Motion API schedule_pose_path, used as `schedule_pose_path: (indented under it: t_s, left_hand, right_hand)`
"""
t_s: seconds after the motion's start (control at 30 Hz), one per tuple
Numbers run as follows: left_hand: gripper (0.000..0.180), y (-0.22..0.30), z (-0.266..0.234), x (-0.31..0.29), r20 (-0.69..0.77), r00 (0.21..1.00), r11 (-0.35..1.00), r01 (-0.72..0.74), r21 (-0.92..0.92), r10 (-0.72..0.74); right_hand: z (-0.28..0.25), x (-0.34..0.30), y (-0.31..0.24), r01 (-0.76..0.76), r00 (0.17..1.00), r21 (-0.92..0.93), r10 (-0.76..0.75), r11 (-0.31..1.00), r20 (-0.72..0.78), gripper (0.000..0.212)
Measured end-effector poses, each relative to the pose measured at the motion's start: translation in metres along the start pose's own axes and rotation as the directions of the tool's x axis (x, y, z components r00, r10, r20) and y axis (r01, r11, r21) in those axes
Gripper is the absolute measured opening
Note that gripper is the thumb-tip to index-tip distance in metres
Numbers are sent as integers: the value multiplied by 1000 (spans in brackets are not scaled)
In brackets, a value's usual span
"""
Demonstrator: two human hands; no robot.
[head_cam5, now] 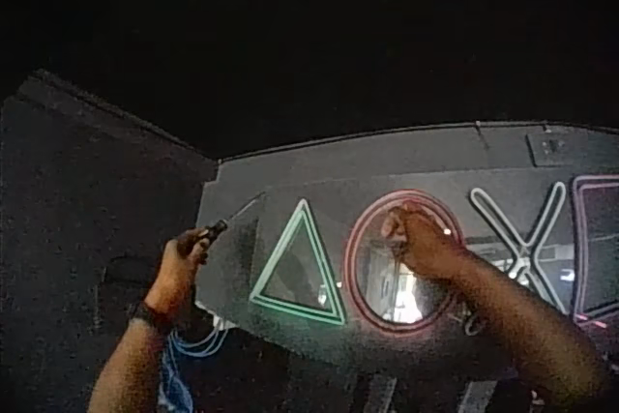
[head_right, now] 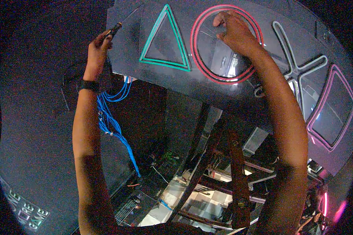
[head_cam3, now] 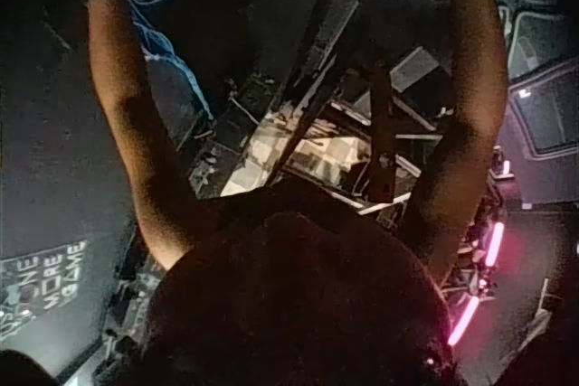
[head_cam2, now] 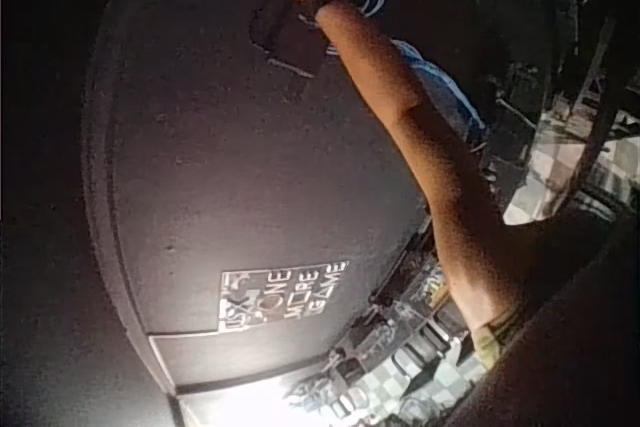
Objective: Secure a neon-style sign to a wall using a screwdriver and a spirit level while standing on a ladder.
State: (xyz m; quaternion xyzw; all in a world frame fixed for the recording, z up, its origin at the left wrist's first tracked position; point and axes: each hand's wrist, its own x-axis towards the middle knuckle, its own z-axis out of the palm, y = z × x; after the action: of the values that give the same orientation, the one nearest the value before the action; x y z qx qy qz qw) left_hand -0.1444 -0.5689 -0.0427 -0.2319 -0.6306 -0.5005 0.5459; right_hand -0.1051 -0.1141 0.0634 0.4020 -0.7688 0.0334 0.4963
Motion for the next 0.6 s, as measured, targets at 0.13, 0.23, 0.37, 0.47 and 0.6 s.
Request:
schedule_pose_path:
  t_s: [0.13, 0.23, 0.37, 0.47, 0.6]
  left_hand:
    - [32, -1, 0, 5, 12, 1000, 998, -13, 57, 12]
    - [32, 5, 5, 4, 15, 1000, 998, -9, 56, 8]
    - [31, 3, 3, 9, 27, 1000, 999, 15, 46, -16]
    - [30, 2, 6, 8, 6, 1000, 996, -1, 94, 1]
    - [30, 0, 4, 10, 23, 1000, 999, -17, 42, 16]
  right_hand:
    - [1, 0, -2, -7, 1000, -20, 7, 1000, 3, 35]
    - [0, -1, -4, -53, 999, -1, 53, 999, -1, 35]
    - [0, 1, -6, -49, 999, -14, 50, 999, 13, 35]
    - [-1, 0, -3, -49, 999, -18, 49, 999, 15, 35]
    - [0, -1, -5, -62, 998, -9, 62, 998, 11, 35]
